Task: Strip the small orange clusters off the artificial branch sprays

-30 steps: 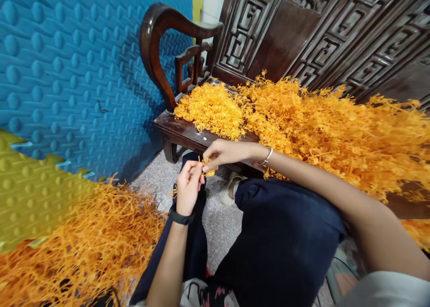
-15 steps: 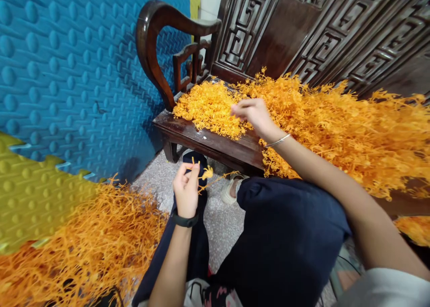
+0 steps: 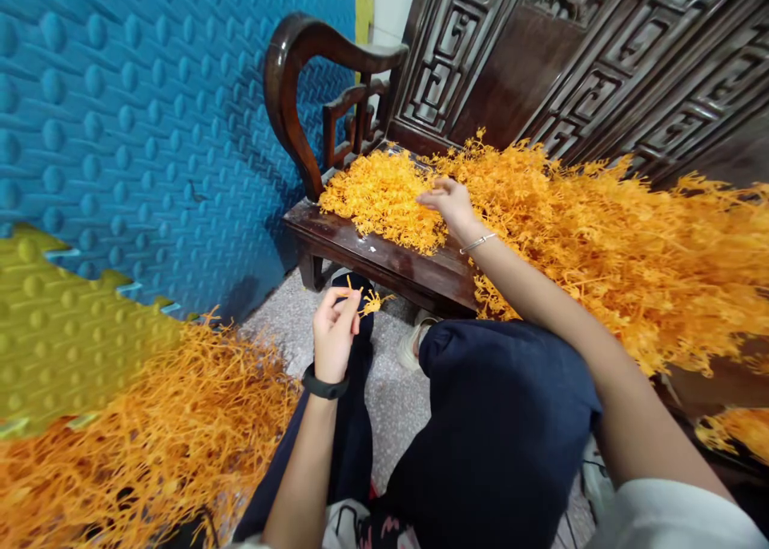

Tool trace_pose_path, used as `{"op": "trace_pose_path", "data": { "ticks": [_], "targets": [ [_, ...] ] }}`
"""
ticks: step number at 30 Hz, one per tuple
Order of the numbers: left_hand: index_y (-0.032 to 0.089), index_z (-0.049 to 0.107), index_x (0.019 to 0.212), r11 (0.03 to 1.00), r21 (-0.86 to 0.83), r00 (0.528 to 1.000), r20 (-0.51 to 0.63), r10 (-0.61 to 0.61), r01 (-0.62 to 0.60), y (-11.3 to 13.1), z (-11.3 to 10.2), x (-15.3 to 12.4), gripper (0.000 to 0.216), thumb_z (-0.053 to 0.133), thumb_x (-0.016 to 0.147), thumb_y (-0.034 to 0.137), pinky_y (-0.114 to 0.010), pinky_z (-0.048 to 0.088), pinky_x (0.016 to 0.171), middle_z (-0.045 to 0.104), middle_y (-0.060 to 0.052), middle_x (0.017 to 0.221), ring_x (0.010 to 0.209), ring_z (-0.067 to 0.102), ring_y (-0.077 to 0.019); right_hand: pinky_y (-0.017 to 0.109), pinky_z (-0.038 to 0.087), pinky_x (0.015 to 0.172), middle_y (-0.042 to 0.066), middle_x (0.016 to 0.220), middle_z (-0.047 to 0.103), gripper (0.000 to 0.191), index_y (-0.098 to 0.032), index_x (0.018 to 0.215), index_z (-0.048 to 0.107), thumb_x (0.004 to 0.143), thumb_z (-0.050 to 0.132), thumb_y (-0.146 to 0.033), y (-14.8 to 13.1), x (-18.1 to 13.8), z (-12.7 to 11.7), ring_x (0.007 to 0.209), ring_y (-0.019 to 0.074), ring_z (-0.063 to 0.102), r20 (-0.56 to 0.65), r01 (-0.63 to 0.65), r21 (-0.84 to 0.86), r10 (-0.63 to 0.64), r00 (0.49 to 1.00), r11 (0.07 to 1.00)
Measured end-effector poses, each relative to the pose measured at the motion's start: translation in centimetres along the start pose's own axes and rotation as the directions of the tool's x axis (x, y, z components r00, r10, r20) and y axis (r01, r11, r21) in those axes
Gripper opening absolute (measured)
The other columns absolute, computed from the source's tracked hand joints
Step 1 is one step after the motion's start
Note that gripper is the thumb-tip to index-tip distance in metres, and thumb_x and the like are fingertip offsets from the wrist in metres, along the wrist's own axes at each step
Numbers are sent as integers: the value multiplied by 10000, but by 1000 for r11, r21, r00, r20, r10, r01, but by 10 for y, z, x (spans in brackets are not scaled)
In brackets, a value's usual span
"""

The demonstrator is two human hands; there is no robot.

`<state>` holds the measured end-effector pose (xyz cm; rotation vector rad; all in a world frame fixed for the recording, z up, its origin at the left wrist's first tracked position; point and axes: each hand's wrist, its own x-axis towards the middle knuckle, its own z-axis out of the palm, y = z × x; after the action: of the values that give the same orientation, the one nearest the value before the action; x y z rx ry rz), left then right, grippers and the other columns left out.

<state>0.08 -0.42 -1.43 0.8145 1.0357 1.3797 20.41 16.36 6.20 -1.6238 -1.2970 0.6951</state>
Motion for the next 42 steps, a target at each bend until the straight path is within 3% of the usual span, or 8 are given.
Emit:
{"op": "trace_pose_path", "data": {
  "ticks": [6,17,21,25,28,33,36,42],
  "targets": [
    [181,519,767,1000,-14,999,-42,3,-4,1,-6,3,237,635,715,381,-140,174,305,397,96,363,295,298,-34,359,527,773,103,1400,307,885,-325,1406,127,681,622,-211,7,18,2,1170,257,459,223,201,-35,-188,957,979],
    [182,516,777,1000,15,999,28,-15,14,-1,-1,1,227,610,740,385,-140,167,301,400,93,370,291,288,-33,424,228,1107,23,1495,-54,846,-244,1399,236,659,644,-243,14,25,1,1372,278,99,236,280,-296,-214,948,913],
    [180,510,785,1000,20,1000,30,-9,9,0,-2,0,223,601,748,380,-133,173,299,400,94,372,292,292,-32,466,85,1126,28,1497,-20,877,-242,1408,212,656,662,-284,17,30,-4,1379,282,-11,273,352,-365,-263,925,862],
    [181,507,804,1000,19,1000,24,-2,1,2,-5,0,226,592,753,384,-126,188,291,417,96,386,290,296,-31,461,230,1083,77,1460,201,585,-192,1255,476,708,627,-333,0,2,2,1349,288,178,345,376,-285,-272,898,882],
    [187,497,813,1000,3,999,34,12,-12,2,-5,0,237,595,748,393,-134,244,299,448,93,414,297,337,-40,385,411,940,116,1180,550,410,-139,1070,605,794,525,-432,-23,-40,11,1085,220,518,662,388,-126,-214,718,913],
    [196,465,820,999,-5,995,86,41,-41,1,0,-1,223,566,777,390,-154,319,353,494,85,443,314,400,-54,226,448,699,60,875,648,365,-111,981,638,769,589,-404,-44,-93,23,755,101,573,987,368,-42,-18,159,929],
    [189,479,817,999,8,995,94,39,-40,0,2,-3,223,571,777,388,-140,249,348,449,90,421,323,352,-39,198,417,611,23,700,617,251,-88,819,646,758,613,-329,-43,-98,22,635,72,538,991,408,-35,-21,132,912],
    [151,512,689,999,12,992,121,-43,42,-2,12,-6,284,603,744,414,-155,135,360,291,102,394,344,222,-18,190,355,534,-17,546,527,258,-94,643,597,788,568,-306,-41,-98,13,520,51,470,960,489,-101,-44,277,866]
  ]
}}
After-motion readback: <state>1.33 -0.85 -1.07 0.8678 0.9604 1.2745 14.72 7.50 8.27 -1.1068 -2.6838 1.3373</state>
